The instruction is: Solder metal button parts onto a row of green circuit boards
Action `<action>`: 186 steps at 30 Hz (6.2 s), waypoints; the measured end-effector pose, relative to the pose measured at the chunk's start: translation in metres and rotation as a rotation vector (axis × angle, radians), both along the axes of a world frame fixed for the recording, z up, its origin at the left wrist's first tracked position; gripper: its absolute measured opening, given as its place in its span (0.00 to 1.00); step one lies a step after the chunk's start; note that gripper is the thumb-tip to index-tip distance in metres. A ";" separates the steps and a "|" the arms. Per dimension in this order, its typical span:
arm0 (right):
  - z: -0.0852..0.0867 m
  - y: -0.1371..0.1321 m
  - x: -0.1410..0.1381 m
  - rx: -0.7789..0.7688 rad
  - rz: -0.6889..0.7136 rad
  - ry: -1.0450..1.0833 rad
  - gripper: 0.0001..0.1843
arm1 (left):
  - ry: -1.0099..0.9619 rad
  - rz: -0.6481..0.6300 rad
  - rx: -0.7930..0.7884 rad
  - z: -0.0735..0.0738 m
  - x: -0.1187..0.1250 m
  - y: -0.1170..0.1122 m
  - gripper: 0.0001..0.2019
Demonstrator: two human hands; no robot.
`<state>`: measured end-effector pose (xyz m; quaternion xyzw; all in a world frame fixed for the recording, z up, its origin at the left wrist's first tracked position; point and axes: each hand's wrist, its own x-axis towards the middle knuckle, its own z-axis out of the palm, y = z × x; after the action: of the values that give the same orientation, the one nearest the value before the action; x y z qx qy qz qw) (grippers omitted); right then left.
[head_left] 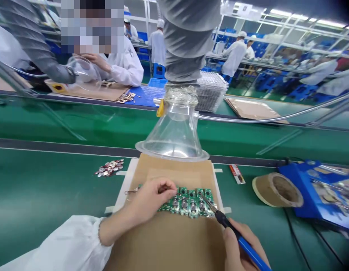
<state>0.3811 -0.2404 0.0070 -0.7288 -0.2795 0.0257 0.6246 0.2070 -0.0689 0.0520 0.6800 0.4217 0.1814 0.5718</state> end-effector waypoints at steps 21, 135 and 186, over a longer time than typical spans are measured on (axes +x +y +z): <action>-0.004 -0.001 0.021 0.070 0.049 -0.097 0.10 | 0.179 -0.185 0.263 -0.015 0.050 0.000 0.09; -0.008 -0.002 0.031 0.004 0.253 -0.099 0.04 | 0.391 -0.259 0.160 0.002 0.063 0.010 0.09; -0.010 -0.009 0.040 0.005 0.190 -0.216 0.07 | 0.407 -0.254 0.122 -0.002 0.064 0.010 0.09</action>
<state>0.4207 -0.2499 -0.0032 -0.6960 -0.4130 0.0057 0.5873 0.2710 -0.0589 0.0499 0.7834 0.4275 -0.0075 0.4510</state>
